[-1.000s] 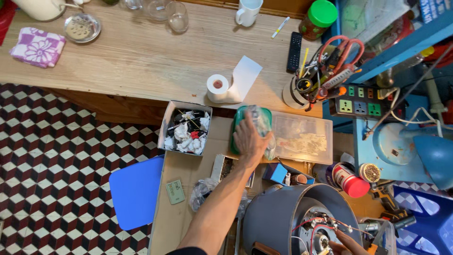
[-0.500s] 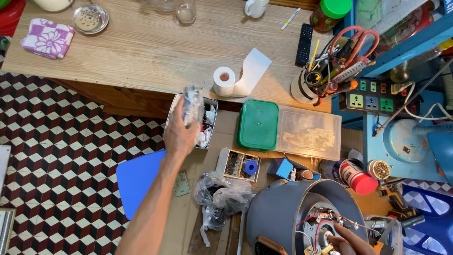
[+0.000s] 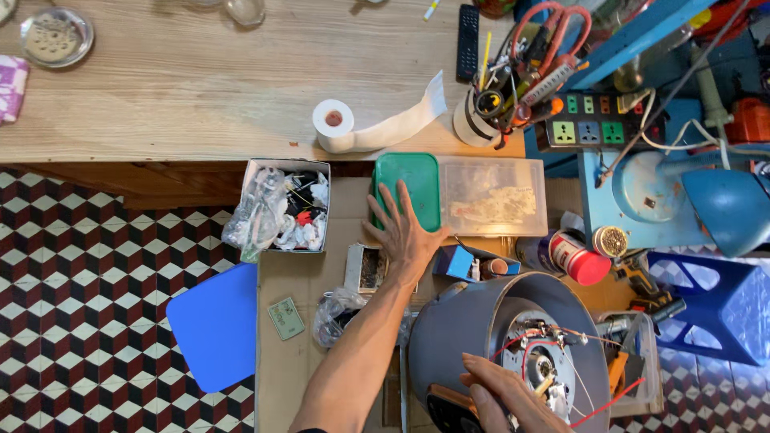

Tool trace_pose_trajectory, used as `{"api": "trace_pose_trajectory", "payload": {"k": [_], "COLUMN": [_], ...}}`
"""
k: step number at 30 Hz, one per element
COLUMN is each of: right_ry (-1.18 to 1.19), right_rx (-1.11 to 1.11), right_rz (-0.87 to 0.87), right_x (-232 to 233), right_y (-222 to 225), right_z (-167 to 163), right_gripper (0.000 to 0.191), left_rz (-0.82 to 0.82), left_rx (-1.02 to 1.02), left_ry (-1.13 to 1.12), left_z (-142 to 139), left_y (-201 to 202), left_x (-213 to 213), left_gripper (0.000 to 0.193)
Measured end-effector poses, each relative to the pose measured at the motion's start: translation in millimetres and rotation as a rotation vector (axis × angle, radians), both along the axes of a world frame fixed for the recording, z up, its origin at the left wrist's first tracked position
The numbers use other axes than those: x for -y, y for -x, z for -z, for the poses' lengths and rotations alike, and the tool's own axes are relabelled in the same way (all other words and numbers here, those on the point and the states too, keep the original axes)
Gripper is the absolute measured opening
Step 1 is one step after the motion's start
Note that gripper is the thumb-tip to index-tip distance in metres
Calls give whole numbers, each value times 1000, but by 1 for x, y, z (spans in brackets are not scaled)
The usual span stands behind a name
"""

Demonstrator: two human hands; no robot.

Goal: The person uses pliers and a cordless drill to work on wires inside a ceiling fan motor housing. They then search through a box of spare parts and a plastic container, handling various small components and a cloth.

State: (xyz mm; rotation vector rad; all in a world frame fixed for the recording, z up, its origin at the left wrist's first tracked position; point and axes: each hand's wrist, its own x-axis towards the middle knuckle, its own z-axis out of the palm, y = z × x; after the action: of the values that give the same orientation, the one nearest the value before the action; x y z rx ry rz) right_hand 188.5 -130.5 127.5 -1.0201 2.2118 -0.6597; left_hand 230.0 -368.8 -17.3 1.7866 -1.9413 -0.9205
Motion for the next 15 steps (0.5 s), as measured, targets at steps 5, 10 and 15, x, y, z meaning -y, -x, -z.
{"api": "trace_pose_trajectory", "payload": {"k": [5,10,15], "right_ry": [62,144,-183], "right_rx": [30,159,258], "right_rz": [-1,-61,224], "right_x": [-30,-70,-97], "right_y": [-8,-16,-1], "right_z": [6,11,8], "right_gripper": [30,27,33], "left_rz": [-91,-74,-24], "left_rx": [50,39,-148], "left_ry": [56,-19,-17], "left_z": [-1,-7,-7], "left_y": [20,19,-4], "left_x": [-1,-4,10], "left_gripper": [136,130,128]}}
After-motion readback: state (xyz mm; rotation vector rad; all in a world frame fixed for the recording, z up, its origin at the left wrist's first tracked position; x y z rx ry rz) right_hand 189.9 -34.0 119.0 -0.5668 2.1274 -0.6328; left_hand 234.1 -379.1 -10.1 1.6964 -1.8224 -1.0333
